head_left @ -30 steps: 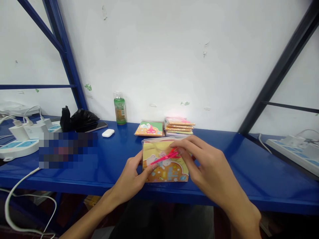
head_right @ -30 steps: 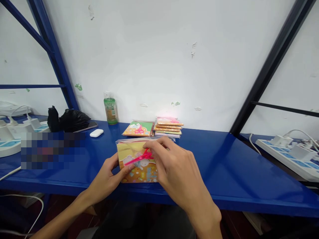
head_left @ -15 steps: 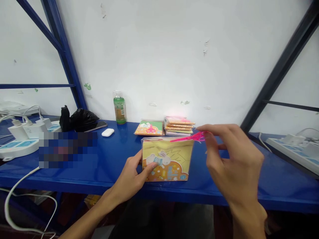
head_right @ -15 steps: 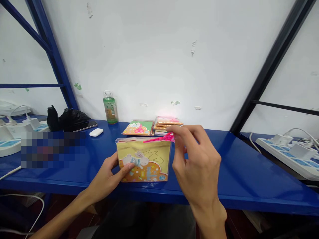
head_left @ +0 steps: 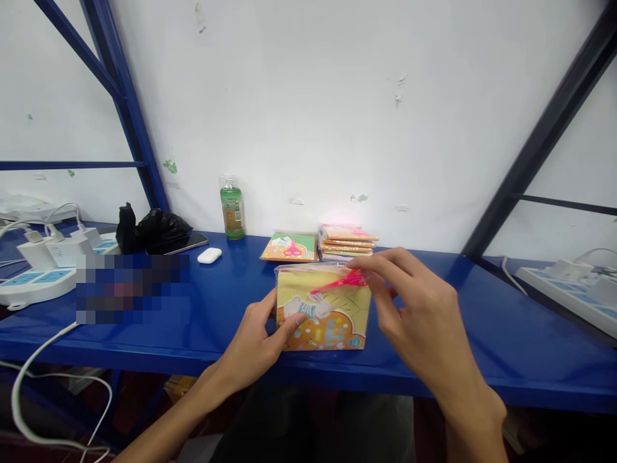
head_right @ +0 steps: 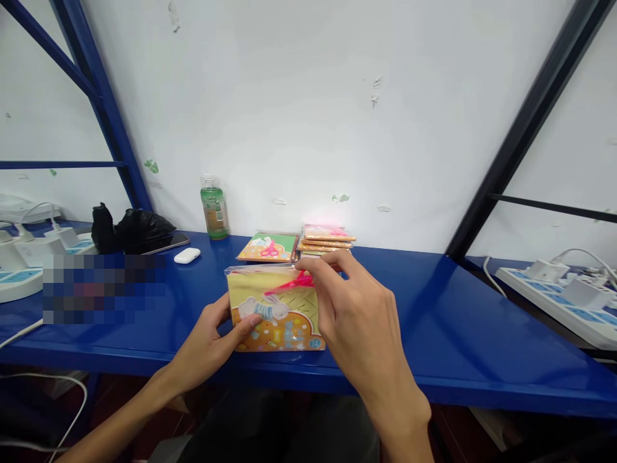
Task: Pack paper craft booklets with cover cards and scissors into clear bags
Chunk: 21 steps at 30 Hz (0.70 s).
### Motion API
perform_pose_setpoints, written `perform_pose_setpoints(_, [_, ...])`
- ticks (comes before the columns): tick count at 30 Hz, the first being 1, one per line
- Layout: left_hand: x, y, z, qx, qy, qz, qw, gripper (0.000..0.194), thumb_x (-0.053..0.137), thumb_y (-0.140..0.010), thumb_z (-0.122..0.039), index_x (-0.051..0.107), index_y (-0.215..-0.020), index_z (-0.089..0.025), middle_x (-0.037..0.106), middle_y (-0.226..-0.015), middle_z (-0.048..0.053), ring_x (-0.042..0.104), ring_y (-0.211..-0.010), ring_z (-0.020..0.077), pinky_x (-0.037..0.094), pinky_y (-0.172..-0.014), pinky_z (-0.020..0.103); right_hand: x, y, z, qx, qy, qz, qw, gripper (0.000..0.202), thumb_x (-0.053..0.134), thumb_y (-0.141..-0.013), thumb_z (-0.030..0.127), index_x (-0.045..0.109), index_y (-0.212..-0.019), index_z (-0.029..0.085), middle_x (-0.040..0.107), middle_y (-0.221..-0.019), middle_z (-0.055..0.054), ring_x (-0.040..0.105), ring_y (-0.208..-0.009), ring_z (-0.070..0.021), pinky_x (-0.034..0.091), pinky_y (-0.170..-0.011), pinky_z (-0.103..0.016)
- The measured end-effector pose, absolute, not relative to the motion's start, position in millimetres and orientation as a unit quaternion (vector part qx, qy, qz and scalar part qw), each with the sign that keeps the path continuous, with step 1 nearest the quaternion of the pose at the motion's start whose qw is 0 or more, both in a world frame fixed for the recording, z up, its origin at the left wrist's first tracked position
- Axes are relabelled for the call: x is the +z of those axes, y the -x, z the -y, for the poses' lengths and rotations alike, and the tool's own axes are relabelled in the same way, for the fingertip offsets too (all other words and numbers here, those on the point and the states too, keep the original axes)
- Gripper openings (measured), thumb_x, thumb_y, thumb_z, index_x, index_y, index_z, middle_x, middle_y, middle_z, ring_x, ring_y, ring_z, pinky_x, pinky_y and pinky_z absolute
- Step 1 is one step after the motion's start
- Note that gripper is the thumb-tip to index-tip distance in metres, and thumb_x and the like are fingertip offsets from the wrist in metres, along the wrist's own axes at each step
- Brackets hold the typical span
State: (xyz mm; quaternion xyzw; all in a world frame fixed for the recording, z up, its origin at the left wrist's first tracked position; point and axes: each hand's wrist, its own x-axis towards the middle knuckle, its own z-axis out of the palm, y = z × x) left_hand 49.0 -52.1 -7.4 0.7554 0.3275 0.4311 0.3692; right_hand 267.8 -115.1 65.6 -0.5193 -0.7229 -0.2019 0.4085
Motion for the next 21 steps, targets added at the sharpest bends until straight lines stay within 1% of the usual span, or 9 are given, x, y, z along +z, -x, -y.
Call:
perform_pose_setpoints(7, [-7, -49, 52, 0.429, -0.759, -0.338, 0.356, 0.04, 0.06, -0.096, -0.04, 0.058, -0.132, -0.024, 0.067, -0.136, 0.005, 0.066, -0.118, 0.0246, 0.055, -0.096, 0.034, 62, -263, 112, -0.184, 0.506, 0.74, 0.403, 0.037, 0.053, -0.09, 0.002, 0.067, -0.114, 0.027, 0.066, -0.105, 0.0, 0.065, -0.085, -0.0153, 0.046, -0.071, -0.028])
perform_pose_setpoints(11, [-8, -50, 51, 0.432, -0.756, -0.339, 0.355, 0.041, 0.06, -0.096, -0.04, 0.057, -0.134, -0.025, 0.067, -0.136, 0.004, 0.068, -0.114, 0.0239, 0.055, -0.094, 0.033, 60, -258, 111, -0.18, 0.503, 0.743, 0.403, 0.037, 0.052, -0.091, 0.002, 0.066, -0.115, 0.026, 0.065, -0.109, 0.0, 0.065, -0.087, -0.0153, 0.046, -0.069, -0.027])
perform_pose_setpoints(14, [-8, -50, 51, 0.434, -0.757, -0.341, 0.351, 0.041, 0.06, -0.096, -0.041, 0.058, -0.134, -0.026, 0.067, -0.136, 0.004, 0.069, -0.112, 0.0235, 0.055, -0.094, 0.033, 60, -259, 111, -0.172, 0.501, 0.747, 0.402, 0.037, 0.051, -0.091, 0.002, 0.066, -0.115, 0.026, 0.065, -0.107, 0.0, 0.064, -0.087, -0.0147, 0.046, -0.069, -0.027])
perform_pose_setpoints(21, [-7, -50, 53, 0.431, -0.762, -0.336, 0.347, 0.042, 0.06, -0.096, -0.039, 0.057, -0.136, -0.025, 0.066, -0.138, 0.004, 0.065, -0.118, 0.0238, 0.054, -0.097, 0.032, 60, -263, 110, -0.19, 0.479, 0.756, 0.404, 0.038, 0.048, -0.089, -0.002, 0.067, -0.11, 0.024, 0.066, -0.102, -0.001, 0.064, -0.091, -0.0166, 0.046, -0.071, -0.027])
